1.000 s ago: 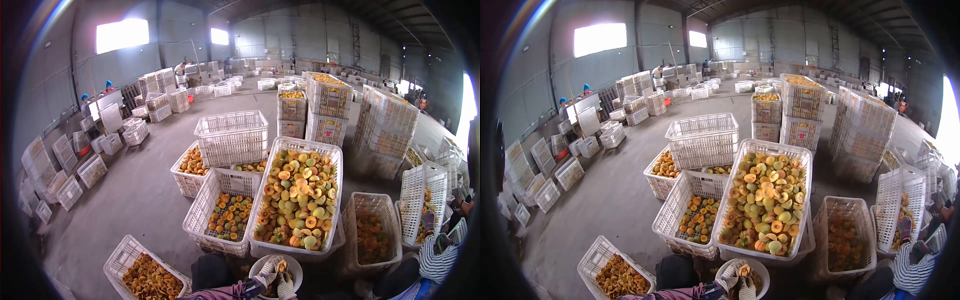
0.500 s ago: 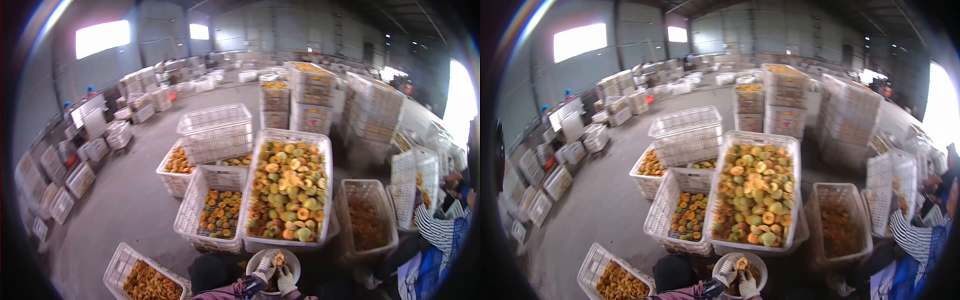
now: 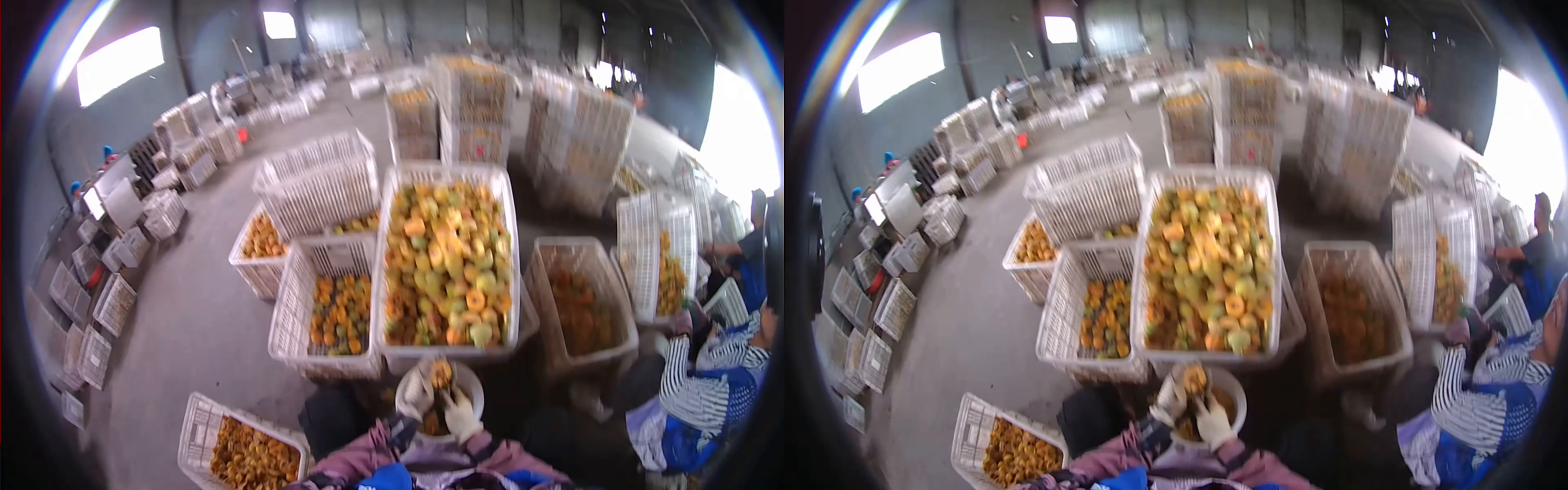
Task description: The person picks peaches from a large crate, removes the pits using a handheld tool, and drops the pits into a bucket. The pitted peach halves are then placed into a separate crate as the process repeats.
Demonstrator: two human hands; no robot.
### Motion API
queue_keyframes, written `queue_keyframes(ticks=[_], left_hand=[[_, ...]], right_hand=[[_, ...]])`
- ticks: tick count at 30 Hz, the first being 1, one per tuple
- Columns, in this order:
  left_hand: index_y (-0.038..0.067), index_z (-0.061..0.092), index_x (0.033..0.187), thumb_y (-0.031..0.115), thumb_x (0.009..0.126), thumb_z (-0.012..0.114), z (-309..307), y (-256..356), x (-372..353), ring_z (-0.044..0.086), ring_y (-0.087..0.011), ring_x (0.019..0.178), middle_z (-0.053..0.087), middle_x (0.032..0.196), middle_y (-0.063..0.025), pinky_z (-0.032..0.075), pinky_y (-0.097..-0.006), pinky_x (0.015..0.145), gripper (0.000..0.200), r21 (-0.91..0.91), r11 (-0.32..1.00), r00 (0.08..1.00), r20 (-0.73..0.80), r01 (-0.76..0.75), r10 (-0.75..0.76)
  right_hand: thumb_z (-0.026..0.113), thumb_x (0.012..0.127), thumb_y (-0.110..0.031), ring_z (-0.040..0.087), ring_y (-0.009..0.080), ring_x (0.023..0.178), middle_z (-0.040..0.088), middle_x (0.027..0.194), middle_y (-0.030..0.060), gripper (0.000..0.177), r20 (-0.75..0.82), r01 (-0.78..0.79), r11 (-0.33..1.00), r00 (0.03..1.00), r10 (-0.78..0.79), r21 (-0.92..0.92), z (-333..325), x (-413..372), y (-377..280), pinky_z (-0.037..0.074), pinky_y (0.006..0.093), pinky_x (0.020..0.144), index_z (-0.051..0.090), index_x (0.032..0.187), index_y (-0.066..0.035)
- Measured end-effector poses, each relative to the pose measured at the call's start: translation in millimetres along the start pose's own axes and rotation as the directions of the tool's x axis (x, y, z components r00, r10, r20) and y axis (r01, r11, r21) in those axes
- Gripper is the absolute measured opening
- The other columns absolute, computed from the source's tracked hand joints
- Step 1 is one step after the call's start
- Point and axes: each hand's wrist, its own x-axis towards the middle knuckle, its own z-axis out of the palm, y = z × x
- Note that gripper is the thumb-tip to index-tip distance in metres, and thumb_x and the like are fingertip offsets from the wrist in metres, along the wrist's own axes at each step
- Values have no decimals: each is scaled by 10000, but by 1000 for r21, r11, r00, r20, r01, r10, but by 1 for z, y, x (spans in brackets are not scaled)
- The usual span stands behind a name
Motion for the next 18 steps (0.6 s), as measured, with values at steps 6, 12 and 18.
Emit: queue_keyframes(ticks=[6, 12, 18], left_hand=[[61, 555, 958, 405, 934, 460, 25, 24, 7, 591, -219, 777, 607, 908, -97, 495, -333, 690, 358, -216, 968, 985, -89, 125, -147], [55, 537, 978, 347, 940, 465, 17, 11, 2, 572, -200, 787, 590, 909, -83, 483, -323, 697, 304, -21, 998, 995, -79, 64, -65], [44, 496, 982, 253, 961, 436, 20, 18, -3, 542, -166, 840, 556, 927, -86, 450, -298, 770, 218, -15, 1000, 999, -35, 19, -20]], right_hand=[[468, 908, -365, 534, 469, 909, 581, 948, 294, 417, -129, 16, 998, 991, -24, -62, -8, 4, -38, 432, 477, 773, 508, 1082, 12], [457, 912, -374, 551, 471, 857, 588, 880, 309, 419, -142, -16, 984, 990, -10, -177, -6, 6, -30, 439, 484, 748, 509, 1058, 16], [459, 929, -308, 580, 280, 659, 601, 773, 150, 330, 92, -325, 849, 944, 317, 417, -2, -2, -61, 478, 351, 619, 504, 1099, -28]])
